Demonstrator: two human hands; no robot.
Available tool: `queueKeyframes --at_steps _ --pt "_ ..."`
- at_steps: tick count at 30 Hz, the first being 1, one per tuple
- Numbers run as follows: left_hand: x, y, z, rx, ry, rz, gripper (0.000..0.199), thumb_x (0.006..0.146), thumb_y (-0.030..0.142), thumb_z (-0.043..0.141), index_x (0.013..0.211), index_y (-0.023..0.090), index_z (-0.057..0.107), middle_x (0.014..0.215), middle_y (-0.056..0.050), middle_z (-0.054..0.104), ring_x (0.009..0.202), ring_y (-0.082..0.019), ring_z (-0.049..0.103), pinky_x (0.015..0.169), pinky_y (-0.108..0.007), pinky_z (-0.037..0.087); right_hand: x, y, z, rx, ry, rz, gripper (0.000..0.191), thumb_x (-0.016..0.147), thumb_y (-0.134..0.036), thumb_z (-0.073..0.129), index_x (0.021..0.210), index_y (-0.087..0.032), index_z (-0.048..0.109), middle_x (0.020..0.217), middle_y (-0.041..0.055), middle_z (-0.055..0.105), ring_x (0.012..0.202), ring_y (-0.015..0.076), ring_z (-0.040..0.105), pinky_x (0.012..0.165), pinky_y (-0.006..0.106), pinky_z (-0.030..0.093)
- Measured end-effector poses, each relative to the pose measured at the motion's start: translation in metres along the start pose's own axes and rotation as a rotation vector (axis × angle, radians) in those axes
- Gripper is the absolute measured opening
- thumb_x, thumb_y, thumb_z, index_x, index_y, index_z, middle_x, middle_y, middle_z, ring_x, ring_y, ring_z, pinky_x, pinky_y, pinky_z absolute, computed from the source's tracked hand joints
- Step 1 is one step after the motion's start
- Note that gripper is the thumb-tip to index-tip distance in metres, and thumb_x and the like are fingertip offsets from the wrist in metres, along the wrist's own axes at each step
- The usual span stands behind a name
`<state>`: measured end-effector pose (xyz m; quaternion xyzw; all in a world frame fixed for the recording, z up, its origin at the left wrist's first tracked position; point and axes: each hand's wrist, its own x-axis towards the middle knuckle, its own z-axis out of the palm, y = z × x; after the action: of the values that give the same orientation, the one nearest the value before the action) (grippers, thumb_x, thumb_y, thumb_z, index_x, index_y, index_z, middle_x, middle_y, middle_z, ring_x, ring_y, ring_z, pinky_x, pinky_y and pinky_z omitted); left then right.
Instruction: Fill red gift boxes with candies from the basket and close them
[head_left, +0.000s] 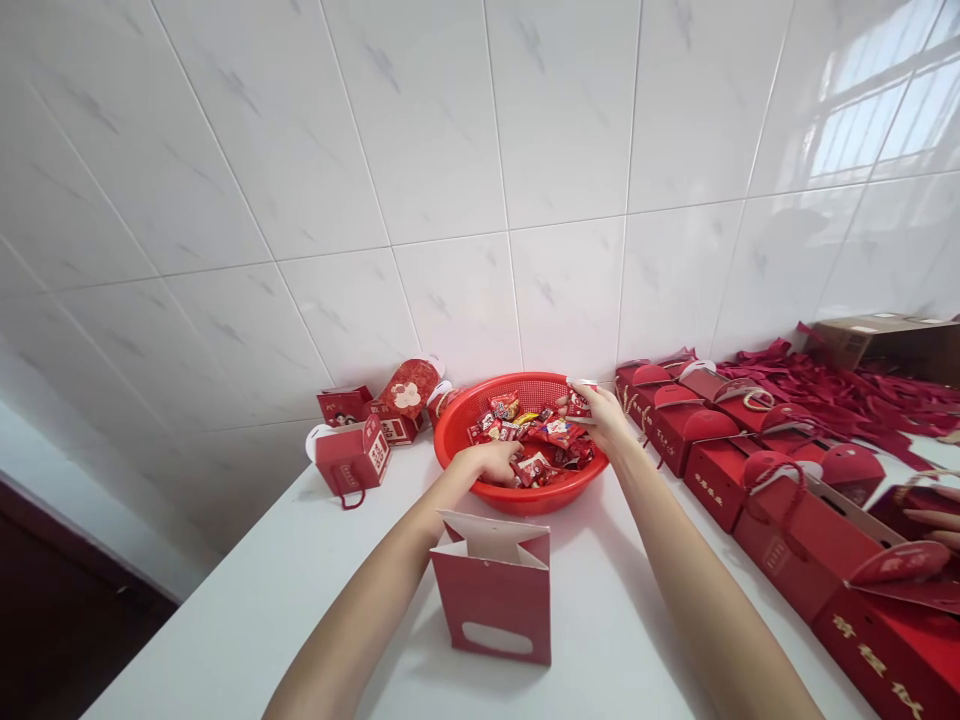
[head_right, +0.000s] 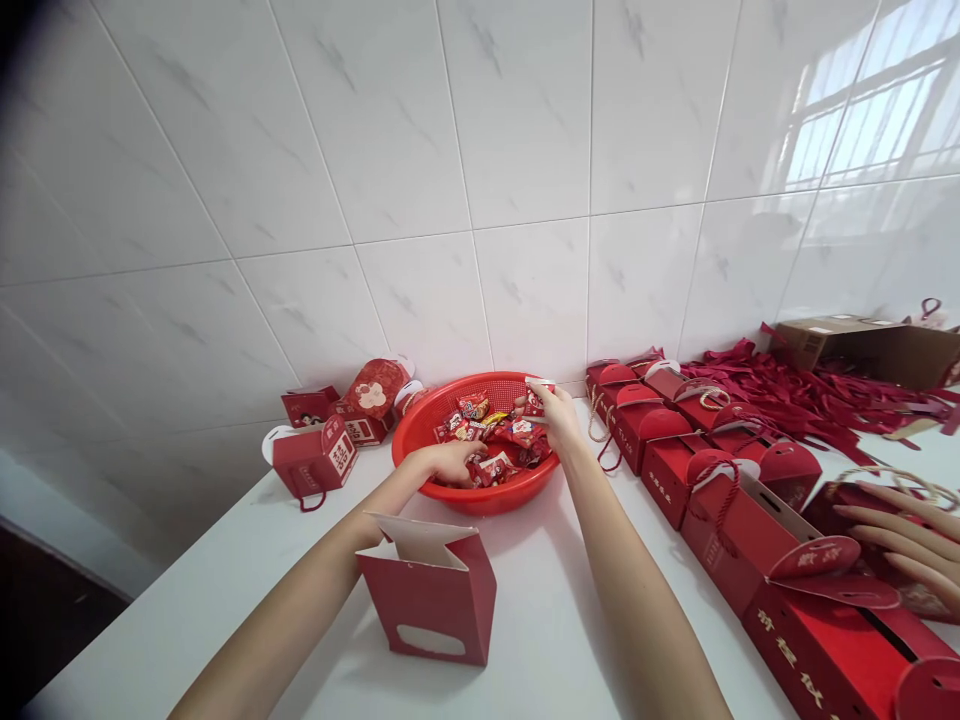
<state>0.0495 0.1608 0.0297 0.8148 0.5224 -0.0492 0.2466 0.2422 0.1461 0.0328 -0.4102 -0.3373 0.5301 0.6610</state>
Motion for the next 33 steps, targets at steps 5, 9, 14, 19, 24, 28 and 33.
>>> queueKeyframes --at_steps 5,9,14,19,24,28,33 --pt "0.008 -0.007 0.0 -0.199 0.19 0.053 0.05 0.061 0.007 0.062 0.109 0.012 0.071 0.091 -0.008 0.076 0.075 -0.021 0.07 0.063 -0.025 0.052 -0.001 -0.001 0.0 -0.036 -0.022 0.013 0.012 0.082 -0.027 0.068 0.079 -0.017 0.06 0.061 0.0023 0.069 0.05 0.0146 0.065 0.045 0.02 0.051" --pt "0.012 -0.01 -0.002 -0.293 0.345 0.105 0.029 0.068 0.01 0.059 0.093 0.014 0.074 0.088 -0.006 0.077 0.086 -0.021 0.071 0.077 -0.026 0.054 -0.001 -0.001 0.0 -0.041 -0.03 0.024 0.011 0.08 -0.026 0.068 0.08 -0.017 0.061 0.06 0.002 0.069 0.051 0.0151 0.065 0.047 0.021 0.053" --pt "0.007 -0.008 0.001 -0.184 0.166 0.038 0.042 0.063 0.012 0.068 0.104 0.014 0.074 0.099 -0.008 0.077 0.091 -0.024 0.071 0.079 -0.027 0.055 -0.002 -0.001 0.001 -0.04 -0.036 0.022 0.006 0.08 -0.021 0.065 0.078 -0.017 0.061 0.058 0.002 0.068 0.049 0.0153 0.064 0.048 0.023 0.054" --pt "0.0 -0.002 0.005 -0.055 -0.068 0.065 0.084 0.061 0.024 0.076 0.142 0.018 0.054 0.116 -0.01 0.073 0.092 -0.028 0.071 0.067 -0.028 0.054 -0.005 -0.002 0.003 -0.081 -0.032 0.032 0.008 0.079 -0.022 0.069 0.076 -0.017 0.062 0.059 0.0009 0.067 0.049 0.0146 0.063 0.048 0.022 0.053" --pt "-0.001 0.007 0.002 0.03 -0.114 0.11 0.088 0.061 0.017 0.072 0.146 0.021 0.05 0.127 -0.009 0.068 0.109 -0.03 0.067 0.075 -0.026 0.053 -0.007 -0.002 0.005 -0.124 -0.013 0.024 0.008 0.079 -0.022 0.068 0.075 -0.018 0.063 0.06 0.0005 0.067 0.051 0.0151 0.064 0.049 0.022 0.053" --pt "0.001 0.011 0.002 0.002 -0.09 0.095 0.085 0.061 0.015 0.071 0.144 0.019 0.052 0.116 -0.009 0.073 0.096 -0.028 0.07 0.066 -0.026 0.051 -0.006 -0.002 0.004 -0.146 -0.027 0.006 0.009 0.077 -0.024 0.07 0.076 -0.019 0.063 0.06 0.0006 0.067 0.055 0.0168 0.066 0.05 0.023 0.053" --pt "0.007 0.008 0.004 -0.027 -0.098 0.063 0.071 0.057 0.015 0.07 0.127 0.016 0.063 0.102 -0.008 0.075 0.083 -0.026 0.07 0.054 -0.025 0.046 -0.001 0.002 0.002 -0.107 -0.031 0.02 0.009 0.076 -0.025 0.068 0.077 -0.019 0.062 0.059 0.0007 0.067 0.052 0.0168 0.064 0.046 0.023 0.051"
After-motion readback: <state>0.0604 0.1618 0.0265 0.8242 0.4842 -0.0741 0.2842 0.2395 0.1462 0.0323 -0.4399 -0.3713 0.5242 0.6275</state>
